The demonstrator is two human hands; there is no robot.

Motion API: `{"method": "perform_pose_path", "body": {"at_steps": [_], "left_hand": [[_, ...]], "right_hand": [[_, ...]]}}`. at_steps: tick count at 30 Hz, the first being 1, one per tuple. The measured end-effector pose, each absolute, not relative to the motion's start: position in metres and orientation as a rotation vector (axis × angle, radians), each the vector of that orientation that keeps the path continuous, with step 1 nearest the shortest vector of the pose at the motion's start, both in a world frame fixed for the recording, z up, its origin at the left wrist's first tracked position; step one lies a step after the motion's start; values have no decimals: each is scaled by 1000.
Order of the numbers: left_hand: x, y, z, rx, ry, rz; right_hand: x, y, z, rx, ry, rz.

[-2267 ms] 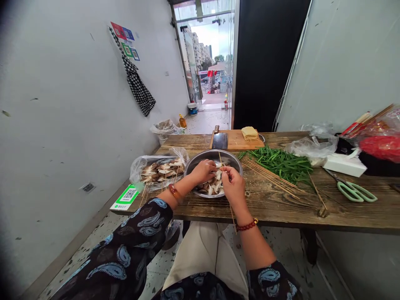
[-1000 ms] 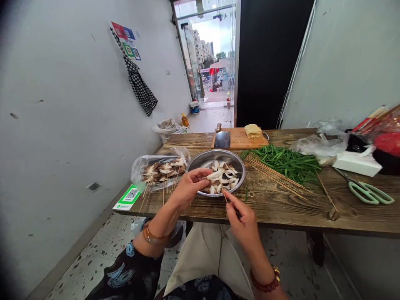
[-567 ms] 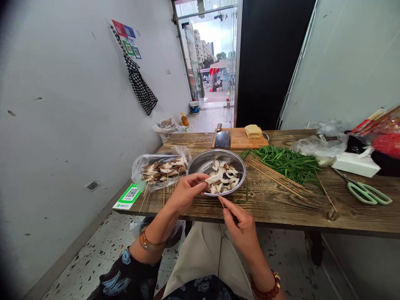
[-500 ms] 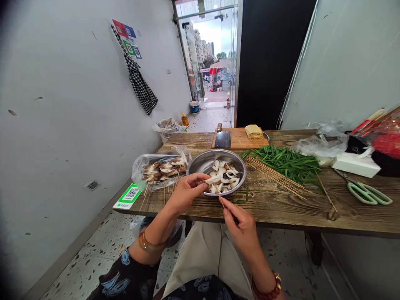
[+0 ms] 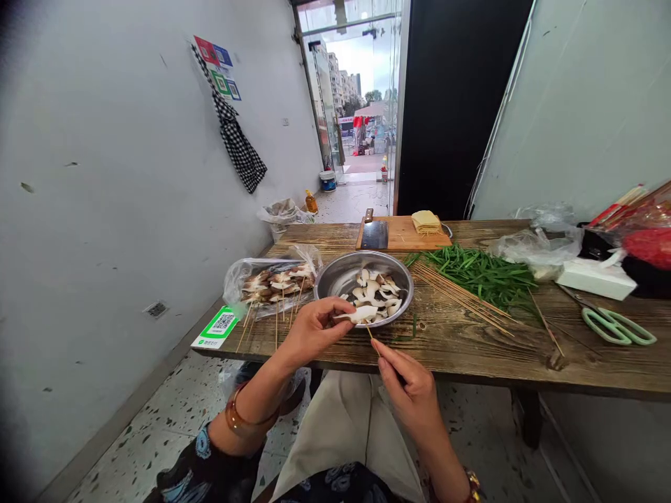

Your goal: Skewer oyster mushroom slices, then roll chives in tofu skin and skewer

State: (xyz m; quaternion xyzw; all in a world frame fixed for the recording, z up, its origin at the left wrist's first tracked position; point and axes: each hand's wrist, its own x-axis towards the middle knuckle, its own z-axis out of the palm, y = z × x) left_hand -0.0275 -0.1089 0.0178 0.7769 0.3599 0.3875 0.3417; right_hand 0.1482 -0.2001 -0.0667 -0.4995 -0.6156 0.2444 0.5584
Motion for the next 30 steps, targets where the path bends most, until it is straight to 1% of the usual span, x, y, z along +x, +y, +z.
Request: {"method": "perform_pose_path", "body": {"at_steps": [4, 9, 11, 16, 19, 25, 27, 30], "left_hand": [[-26, -113, 17, 1925, 897, 955], [-21, -122, 9, 1724, 817, 817], [-20, -125, 6, 1627, 812, 793], [-18, -131, -1, 1434, 745, 861], [-15, -133, -7, 1473, 831, 873], [-14, -133, -20, 1570, 1014, 909], [-15, -134, -22, 1551, 1027, 917], [-14, -135, -24, 1581, 1024, 913]], "right_hand": [[146, -199, -67, -1162, -1439, 559], [137, -198, -62, -1251, -1292, 577], [133, -197, -60, -1275, -1230, 653], [124, -197, -59, -1232, -1044, 880], [120, -199, -60, -1210, -989, 928], [119, -207, -68, -1188, -1050, 1019], [120, -209, -71, -1215, -1064, 965], [121, -210, -74, -1240, -1113, 800]]}}
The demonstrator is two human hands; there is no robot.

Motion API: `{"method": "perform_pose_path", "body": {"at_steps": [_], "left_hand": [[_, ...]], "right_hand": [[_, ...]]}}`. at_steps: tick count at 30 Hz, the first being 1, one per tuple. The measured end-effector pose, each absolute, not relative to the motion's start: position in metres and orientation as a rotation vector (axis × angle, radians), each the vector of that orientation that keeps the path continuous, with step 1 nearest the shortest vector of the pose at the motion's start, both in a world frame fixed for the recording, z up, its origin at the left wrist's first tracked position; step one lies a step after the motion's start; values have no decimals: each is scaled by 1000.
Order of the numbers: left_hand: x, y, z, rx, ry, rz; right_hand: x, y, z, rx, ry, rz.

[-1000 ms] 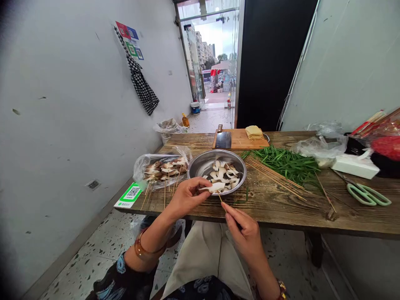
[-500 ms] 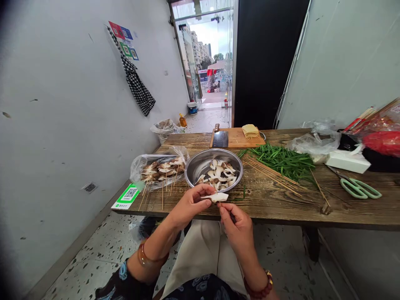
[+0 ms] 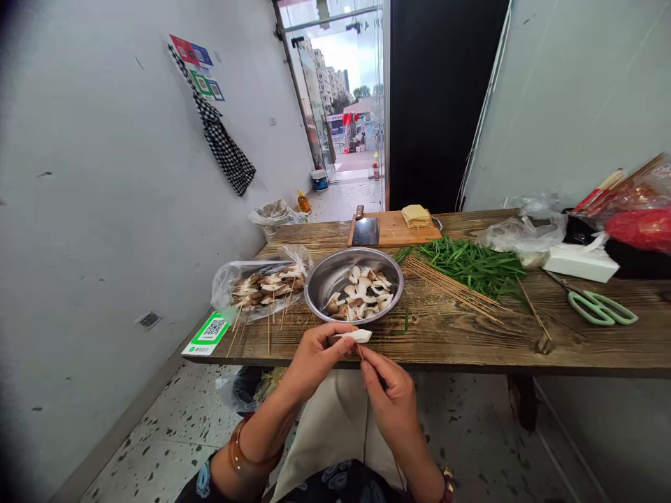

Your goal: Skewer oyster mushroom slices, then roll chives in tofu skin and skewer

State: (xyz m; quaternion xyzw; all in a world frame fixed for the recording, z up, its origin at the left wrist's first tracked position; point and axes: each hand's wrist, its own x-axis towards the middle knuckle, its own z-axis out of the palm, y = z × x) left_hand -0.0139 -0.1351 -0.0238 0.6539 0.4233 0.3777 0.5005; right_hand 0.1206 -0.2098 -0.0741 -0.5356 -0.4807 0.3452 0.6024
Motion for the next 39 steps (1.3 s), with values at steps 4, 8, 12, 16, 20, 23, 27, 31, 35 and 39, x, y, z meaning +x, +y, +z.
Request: {"method": "perform_pose_path", "body": {"at_steps": [4, 8, 12, 16, 20, 23, 27, 31, 35, 39], "left_hand": [[-10, -135, -20, 1696, 1022, 881], [-7, -126, -5, 1785, 936, 821], [-4, -92, 6, 1832, 948, 810], [3, -46, 1, 2226, 1147, 706], [15, -16, -11, 2484, 1260, 388], [22, -7, -17, 2513, 1287, 309], [26, -3, -17, 2448, 1297, 330], [25, -8, -11, 2333, 1278, 409], [23, -28, -2, 2006, 1148, 526], [21, -48, 8, 1604, 1033, 666]], "right_hand": [[123, -207, -77, -1240, -1124, 740], [130, -204, -79, -1238, -1069, 749], [140, -203, -81, -1239, -963, 813], [148, -203, -81, -1223, -868, 864], [152, -203, -82, -1213, -840, 909], [154, -203, -84, -1207, -847, 934], [156, -203, -85, -1235, -868, 919], [157, -204, -82, -1236, -917, 885], [156, -204, -79, -1230, -972, 837], [152, -204, -76, -1219, -1004, 810]]}}
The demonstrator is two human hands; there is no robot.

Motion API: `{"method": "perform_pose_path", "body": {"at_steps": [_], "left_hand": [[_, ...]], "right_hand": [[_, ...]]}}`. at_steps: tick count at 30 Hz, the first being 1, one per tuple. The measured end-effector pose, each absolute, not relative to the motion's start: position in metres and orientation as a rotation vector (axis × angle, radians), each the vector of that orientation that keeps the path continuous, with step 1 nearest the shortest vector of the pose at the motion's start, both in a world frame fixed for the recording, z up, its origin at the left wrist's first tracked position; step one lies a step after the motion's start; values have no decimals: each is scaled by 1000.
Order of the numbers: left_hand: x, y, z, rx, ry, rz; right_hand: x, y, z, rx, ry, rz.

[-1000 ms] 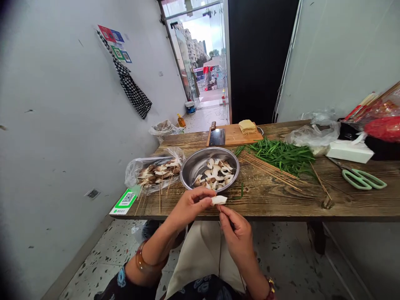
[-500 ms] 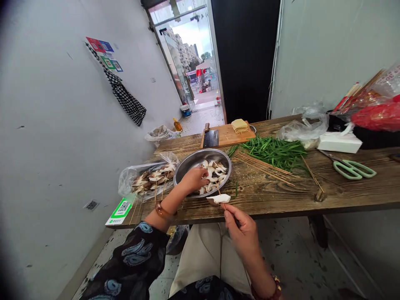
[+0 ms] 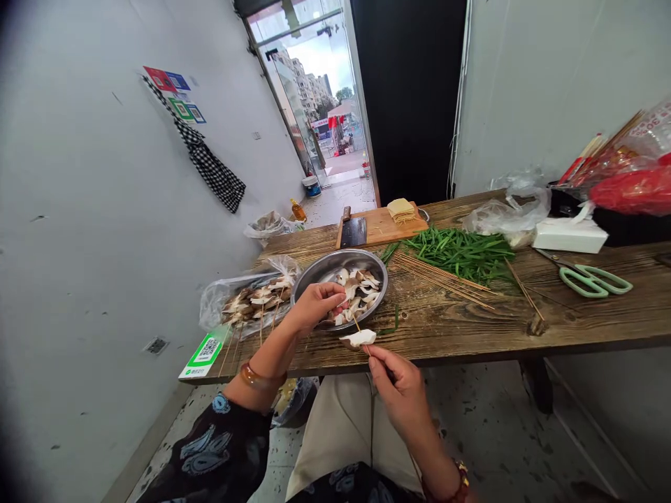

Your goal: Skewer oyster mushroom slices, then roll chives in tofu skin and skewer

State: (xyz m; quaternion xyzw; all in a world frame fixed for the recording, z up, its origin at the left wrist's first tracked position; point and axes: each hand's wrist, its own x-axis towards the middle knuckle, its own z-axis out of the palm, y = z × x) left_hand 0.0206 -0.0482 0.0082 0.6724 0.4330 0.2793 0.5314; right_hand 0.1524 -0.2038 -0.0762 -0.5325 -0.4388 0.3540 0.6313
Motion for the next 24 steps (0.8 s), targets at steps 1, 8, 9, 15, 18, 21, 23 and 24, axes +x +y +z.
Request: {"method": "perform_pose_path", "body": {"at_steps": [1, 8, 9, 15, 18, 21, 23, 24], "left_hand": [[20, -52, 10, 1565, 1026, 678], [15, -69, 19, 1525, 960, 689], [14, -70, 19, 1527, 955, 693], [7, -77, 20, 1540, 925, 725], [5, -80, 21, 1563, 940, 749], [4, -83, 21, 1578, 962, 770], [3, -84, 20, 1573, 968, 781], [2, -85, 20, 1572, 971, 782]], "right_hand": [[151, -204, -76, -1218, -1010, 807], [147, -202, -79, -1243, -1048, 793], [147, -202, -80, -1249, -1054, 789], [143, -204, -81, -1270, -1067, 764], [142, -206, -80, -1267, -1071, 749], [140, -207, -81, -1248, -1070, 749], [139, -207, -82, -1243, -1064, 765], [139, -207, -83, -1246, -1060, 776]]}}
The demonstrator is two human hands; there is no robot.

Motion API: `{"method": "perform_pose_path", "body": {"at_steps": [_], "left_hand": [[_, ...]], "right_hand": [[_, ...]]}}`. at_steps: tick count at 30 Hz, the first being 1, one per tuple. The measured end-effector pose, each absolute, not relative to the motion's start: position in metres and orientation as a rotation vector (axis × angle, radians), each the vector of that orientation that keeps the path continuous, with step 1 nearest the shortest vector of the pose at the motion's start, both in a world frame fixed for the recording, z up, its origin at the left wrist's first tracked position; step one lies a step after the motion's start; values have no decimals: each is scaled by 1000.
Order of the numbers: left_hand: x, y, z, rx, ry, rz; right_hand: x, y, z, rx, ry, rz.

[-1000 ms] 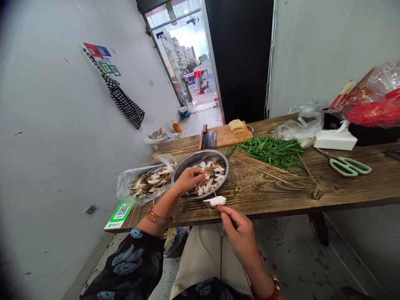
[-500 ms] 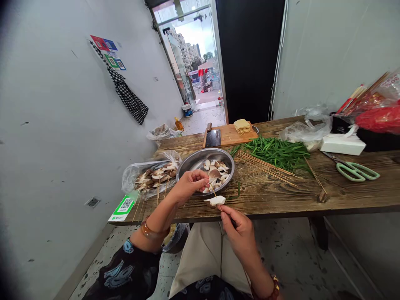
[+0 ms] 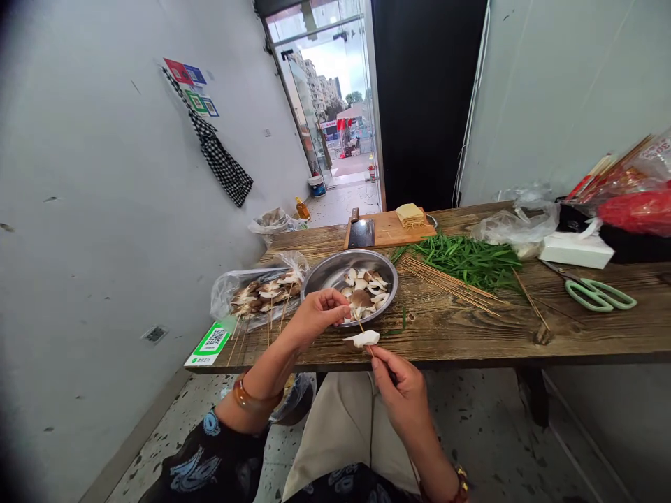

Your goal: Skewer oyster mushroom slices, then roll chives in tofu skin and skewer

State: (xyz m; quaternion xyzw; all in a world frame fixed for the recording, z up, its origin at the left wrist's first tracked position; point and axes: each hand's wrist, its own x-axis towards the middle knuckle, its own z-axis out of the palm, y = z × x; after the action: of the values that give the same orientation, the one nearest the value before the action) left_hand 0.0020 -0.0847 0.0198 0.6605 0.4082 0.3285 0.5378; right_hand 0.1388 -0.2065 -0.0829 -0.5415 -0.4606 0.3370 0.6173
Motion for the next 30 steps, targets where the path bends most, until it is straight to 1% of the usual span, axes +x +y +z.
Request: {"method": "perform_pose_path", "body": {"at_steps": [7, 17, 22, 25, 30], "left_hand": [[-4, -85, 14, 1661, 962, 764], [-3, -92, 15, 1847, 803, 633], [2, -95, 21, 1980, 834, 633], [8, -99, 21, 1946, 840, 586], [15, -104, 19, 1821, 855, 612]], "right_hand": [[136, -204, -81, -1272, -1080, 783], [134, -201, -76, -1182, -903, 992], [135, -200, -76, -1065, -790, 1092], [136, -200, -76, -1042, -775, 1101], [137, -202, -76, -1080, -784, 1100]]}}
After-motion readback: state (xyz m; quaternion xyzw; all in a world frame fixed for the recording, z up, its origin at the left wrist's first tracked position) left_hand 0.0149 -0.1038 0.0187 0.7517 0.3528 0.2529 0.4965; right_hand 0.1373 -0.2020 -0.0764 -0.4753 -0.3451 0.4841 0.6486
